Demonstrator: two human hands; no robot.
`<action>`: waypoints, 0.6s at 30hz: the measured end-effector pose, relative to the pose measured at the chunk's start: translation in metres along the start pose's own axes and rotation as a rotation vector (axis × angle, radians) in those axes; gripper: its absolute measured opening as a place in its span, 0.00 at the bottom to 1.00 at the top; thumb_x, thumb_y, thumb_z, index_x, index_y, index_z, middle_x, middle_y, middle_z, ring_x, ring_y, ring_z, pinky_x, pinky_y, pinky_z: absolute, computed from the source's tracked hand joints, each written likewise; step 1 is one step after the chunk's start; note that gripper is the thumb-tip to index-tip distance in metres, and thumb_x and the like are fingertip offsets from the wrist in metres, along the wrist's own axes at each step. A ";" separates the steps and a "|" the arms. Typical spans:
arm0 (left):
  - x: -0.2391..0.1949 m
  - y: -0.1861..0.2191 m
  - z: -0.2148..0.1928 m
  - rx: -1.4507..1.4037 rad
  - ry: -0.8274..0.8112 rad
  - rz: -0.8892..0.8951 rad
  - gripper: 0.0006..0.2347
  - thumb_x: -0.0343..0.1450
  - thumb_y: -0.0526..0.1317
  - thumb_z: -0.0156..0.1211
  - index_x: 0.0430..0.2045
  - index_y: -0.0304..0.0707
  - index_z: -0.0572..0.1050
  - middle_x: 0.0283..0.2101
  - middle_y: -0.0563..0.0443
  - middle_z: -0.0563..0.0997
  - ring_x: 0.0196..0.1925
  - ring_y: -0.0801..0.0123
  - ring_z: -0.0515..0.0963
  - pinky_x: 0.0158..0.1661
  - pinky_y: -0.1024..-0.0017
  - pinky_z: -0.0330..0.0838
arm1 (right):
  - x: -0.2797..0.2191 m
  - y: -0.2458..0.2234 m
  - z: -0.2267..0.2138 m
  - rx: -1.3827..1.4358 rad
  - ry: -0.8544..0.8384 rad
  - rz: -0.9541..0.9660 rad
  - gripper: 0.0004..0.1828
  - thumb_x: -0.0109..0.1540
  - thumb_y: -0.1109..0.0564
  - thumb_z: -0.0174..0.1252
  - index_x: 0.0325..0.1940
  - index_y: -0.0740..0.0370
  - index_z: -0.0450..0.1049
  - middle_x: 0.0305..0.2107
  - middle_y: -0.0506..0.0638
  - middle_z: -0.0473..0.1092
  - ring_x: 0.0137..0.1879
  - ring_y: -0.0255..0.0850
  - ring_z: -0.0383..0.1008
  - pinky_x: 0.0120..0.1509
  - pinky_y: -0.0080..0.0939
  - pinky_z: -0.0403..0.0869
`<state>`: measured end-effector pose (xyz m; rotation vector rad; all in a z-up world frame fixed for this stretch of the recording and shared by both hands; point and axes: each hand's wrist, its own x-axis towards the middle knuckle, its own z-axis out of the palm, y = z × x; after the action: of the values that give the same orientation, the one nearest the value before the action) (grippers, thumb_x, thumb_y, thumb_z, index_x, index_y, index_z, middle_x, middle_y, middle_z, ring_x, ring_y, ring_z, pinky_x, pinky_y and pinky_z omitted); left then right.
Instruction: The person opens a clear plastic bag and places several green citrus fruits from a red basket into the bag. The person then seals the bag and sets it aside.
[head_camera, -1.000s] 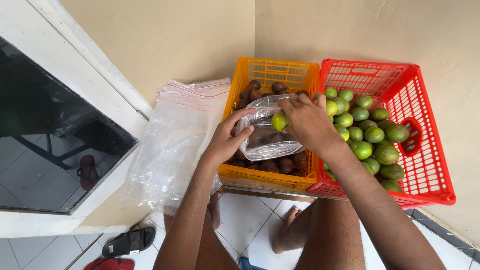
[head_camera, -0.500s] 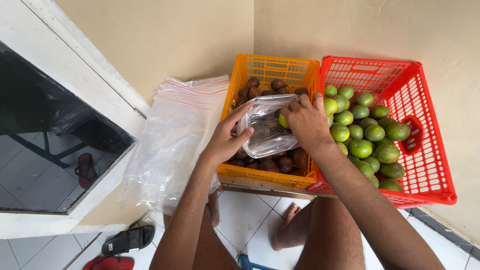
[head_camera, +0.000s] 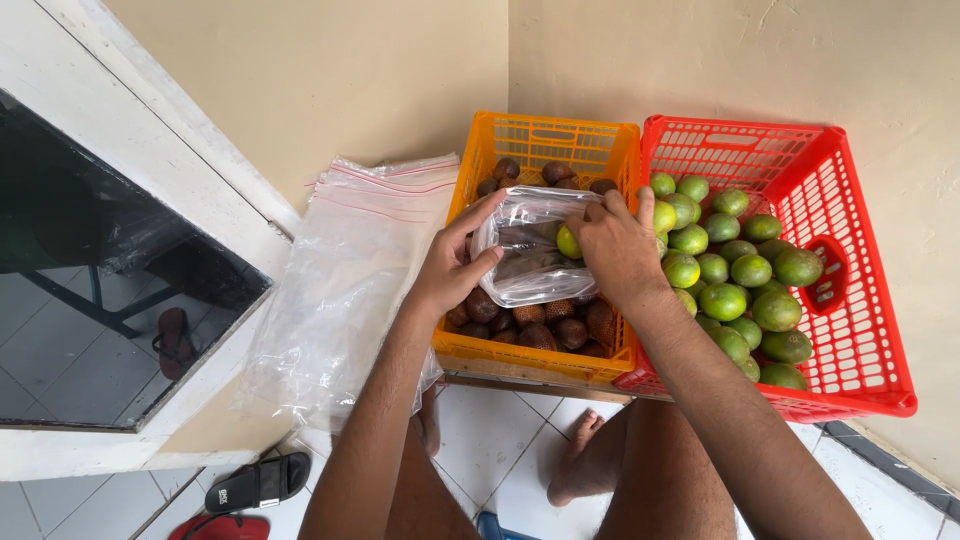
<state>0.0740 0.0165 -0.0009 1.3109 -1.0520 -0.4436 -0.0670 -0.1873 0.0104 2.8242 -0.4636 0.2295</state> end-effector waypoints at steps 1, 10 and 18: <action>0.000 0.000 0.000 0.000 0.000 -0.003 0.28 0.69 0.31 0.57 0.68 0.45 0.64 0.70 0.46 0.65 0.33 0.79 0.81 0.19 0.85 0.75 | -0.002 0.002 0.000 0.002 -0.002 -0.001 0.14 0.60 0.61 0.63 0.48 0.44 0.78 0.43 0.43 0.75 0.58 0.42 0.62 0.70 0.64 0.39; 0.000 0.003 0.001 -0.033 -0.049 -0.002 0.29 0.68 0.31 0.58 0.68 0.43 0.64 0.71 0.48 0.64 0.31 0.83 0.81 0.20 0.87 0.74 | -0.023 0.013 -0.080 0.299 -0.008 -0.065 0.14 0.63 0.64 0.61 0.50 0.50 0.82 0.49 0.49 0.77 0.67 0.46 0.68 0.80 0.69 0.47; 0.004 -0.005 -0.006 -0.023 0.045 0.014 0.30 0.69 0.29 0.55 0.70 0.42 0.61 0.72 0.43 0.61 0.30 0.79 0.79 0.21 0.86 0.72 | 0.000 0.003 -0.039 -0.098 -0.327 -0.145 0.10 0.69 0.52 0.54 0.51 0.47 0.80 0.36 0.45 0.80 0.52 0.38 0.81 0.83 0.72 0.39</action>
<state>0.0826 0.0152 -0.0037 1.2868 -1.0156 -0.4126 -0.0727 -0.1785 0.0483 2.7883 -0.3229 -0.2802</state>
